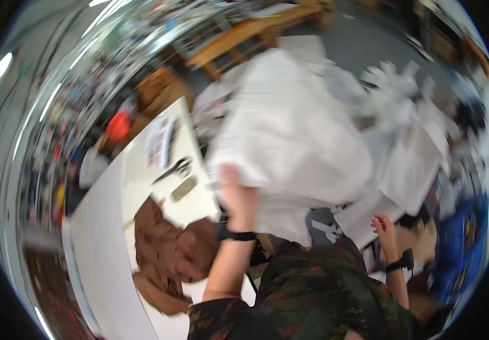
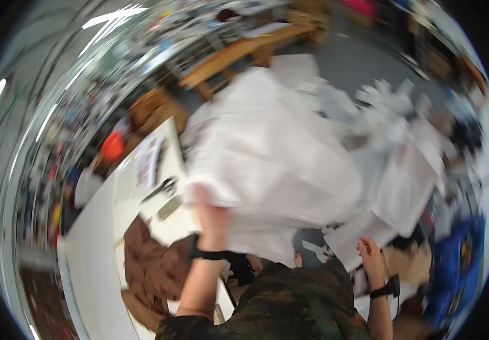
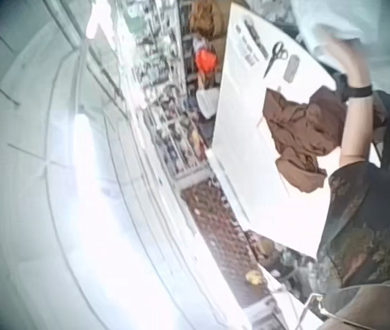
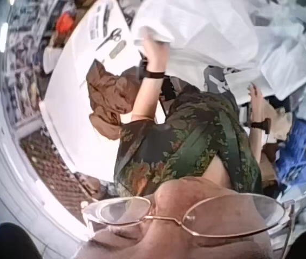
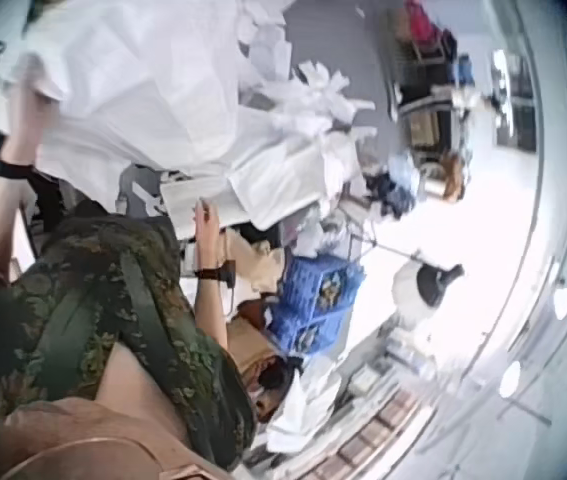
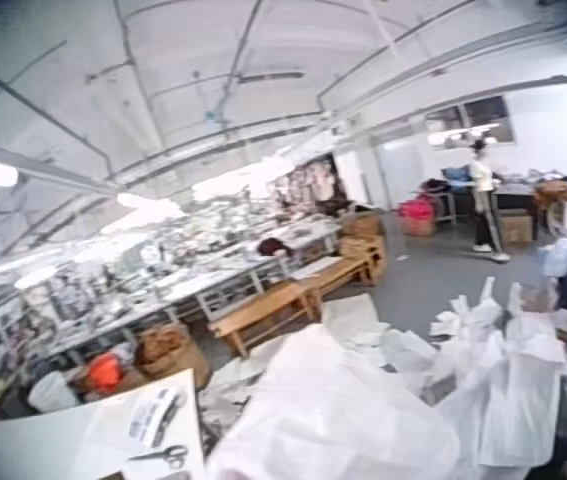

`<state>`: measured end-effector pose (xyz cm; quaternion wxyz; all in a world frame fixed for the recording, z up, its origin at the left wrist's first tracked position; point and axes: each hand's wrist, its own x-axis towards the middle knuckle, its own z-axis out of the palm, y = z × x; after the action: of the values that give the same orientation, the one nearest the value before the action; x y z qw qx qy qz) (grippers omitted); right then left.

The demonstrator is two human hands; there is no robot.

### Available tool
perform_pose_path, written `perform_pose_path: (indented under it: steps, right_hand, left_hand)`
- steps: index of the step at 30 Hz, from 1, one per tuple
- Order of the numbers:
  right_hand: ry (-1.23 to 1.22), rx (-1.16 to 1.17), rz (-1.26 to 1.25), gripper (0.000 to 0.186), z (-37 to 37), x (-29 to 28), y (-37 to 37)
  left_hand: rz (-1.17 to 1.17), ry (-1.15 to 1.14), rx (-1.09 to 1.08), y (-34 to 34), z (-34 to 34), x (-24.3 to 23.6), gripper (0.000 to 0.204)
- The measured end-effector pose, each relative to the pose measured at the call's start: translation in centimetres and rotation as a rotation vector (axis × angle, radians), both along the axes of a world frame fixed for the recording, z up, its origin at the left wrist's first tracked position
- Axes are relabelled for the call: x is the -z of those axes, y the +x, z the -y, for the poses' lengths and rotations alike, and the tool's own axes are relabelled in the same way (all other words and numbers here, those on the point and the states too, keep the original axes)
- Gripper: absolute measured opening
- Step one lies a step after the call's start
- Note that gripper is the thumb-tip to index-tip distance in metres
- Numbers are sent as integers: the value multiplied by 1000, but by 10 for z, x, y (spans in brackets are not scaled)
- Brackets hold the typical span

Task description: Cutting along the lines of a paper pattern laid over fabric using fabric scissors on a large cutting table.

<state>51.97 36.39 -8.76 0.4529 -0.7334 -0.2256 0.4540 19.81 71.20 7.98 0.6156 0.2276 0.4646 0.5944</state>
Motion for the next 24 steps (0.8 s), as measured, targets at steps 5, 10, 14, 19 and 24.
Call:
perform_pose_path:
  steps: [5, 10, 14, 19, 24]
  right_hand:
    - [228, -185, -595, 55, -176, -160, -71]
    - [35, -374, -596, 65, -221, -154, -90]
    - [-92, -470, -511, 41, -257, -128, -86]
    - [-211, -536, -619, 14, -315, -89, -58]
    - [-169, -435, -654, 6, -369, -74, -37]
  left_hand:
    - [-341, -223, 362, 39, 82, 21, 54]
    - [-588, 201, 535, 51, 147, 22, 42]
    - [-755, 176, 792, 38, 129, -19, 42]
    - [-639, 339, 557, -1, 125, -13, 47]
    - [-1331, -65, -28, -79, 135, -37, 51]
